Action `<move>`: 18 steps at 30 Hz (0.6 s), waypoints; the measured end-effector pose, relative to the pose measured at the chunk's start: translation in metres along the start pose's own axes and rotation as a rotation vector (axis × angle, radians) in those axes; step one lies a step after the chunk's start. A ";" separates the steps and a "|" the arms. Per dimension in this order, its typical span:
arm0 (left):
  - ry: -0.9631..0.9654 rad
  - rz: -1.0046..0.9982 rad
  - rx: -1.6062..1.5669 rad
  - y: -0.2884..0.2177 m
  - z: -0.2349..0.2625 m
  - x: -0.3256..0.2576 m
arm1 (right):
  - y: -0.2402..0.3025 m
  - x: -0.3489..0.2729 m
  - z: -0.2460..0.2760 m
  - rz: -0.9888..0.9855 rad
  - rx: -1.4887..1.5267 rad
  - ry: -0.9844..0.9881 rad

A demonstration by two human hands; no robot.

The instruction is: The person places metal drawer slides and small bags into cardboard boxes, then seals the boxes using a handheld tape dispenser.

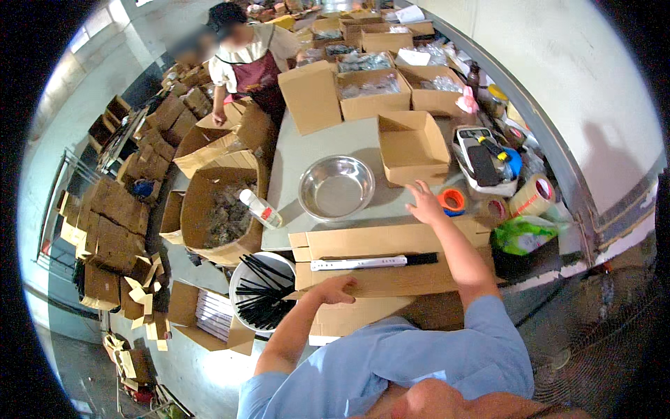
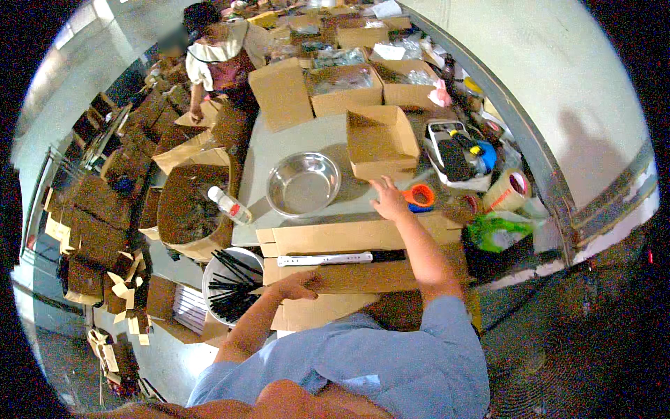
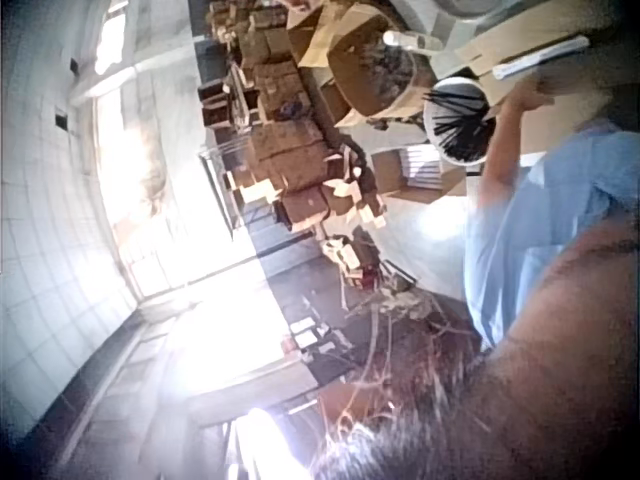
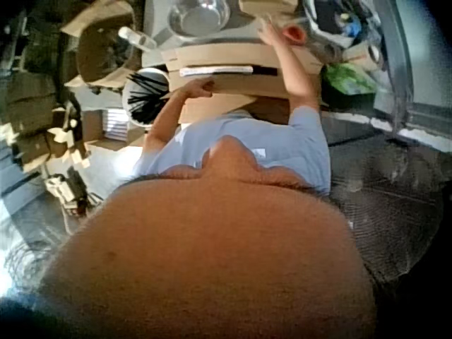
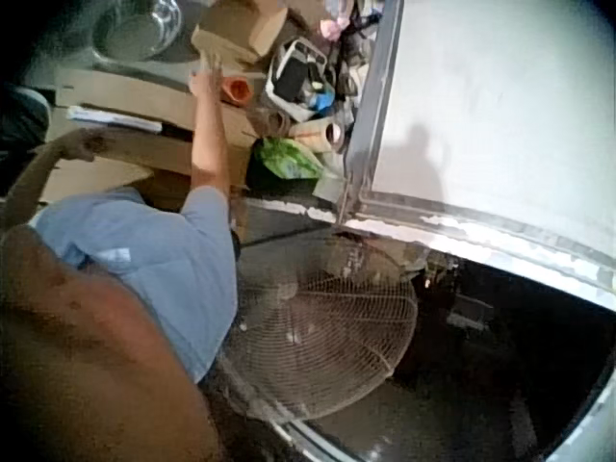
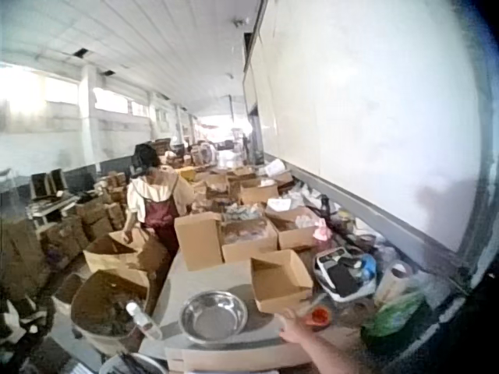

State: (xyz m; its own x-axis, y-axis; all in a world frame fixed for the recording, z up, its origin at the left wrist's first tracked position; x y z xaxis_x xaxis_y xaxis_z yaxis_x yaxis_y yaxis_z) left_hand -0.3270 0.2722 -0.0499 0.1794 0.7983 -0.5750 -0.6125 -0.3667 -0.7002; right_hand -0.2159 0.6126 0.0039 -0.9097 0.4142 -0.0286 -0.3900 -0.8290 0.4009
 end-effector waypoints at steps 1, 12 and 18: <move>-0.025 0.014 -0.001 -0.002 0.001 -0.004 | 0.022 0.014 0.001 0.030 0.046 0.062; 0.123 -0.066 0.042 0.000 0.004 0.021 | 0.107 0.117 -0.106 0.128 0.379 0.110; 0.080 -0.028 0.008 -0.015 0.012 0.008 | 0.066 0.112 -0.022 -0.217 0.032 -0.258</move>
State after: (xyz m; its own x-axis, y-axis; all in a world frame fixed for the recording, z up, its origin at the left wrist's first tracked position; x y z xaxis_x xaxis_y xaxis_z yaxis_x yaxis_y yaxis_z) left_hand -0.3256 0.2894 -0.0393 0.2570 0.7675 -0.5873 -0.6123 -0.3409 -0.7134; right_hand -0.3466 0.5962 0.0072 -0.7386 0.6644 0.1143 -0.5622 -0.7006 0.4394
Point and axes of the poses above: each hand's wrist, its own x-axis towards the middle knuckle, its own z-axis out of the back of the hand, y = z × x, the point moved 2 cm from there along x, towards the middle knuckle, and after that the axes turned 15 degrees about y, right-handed, at the moved point
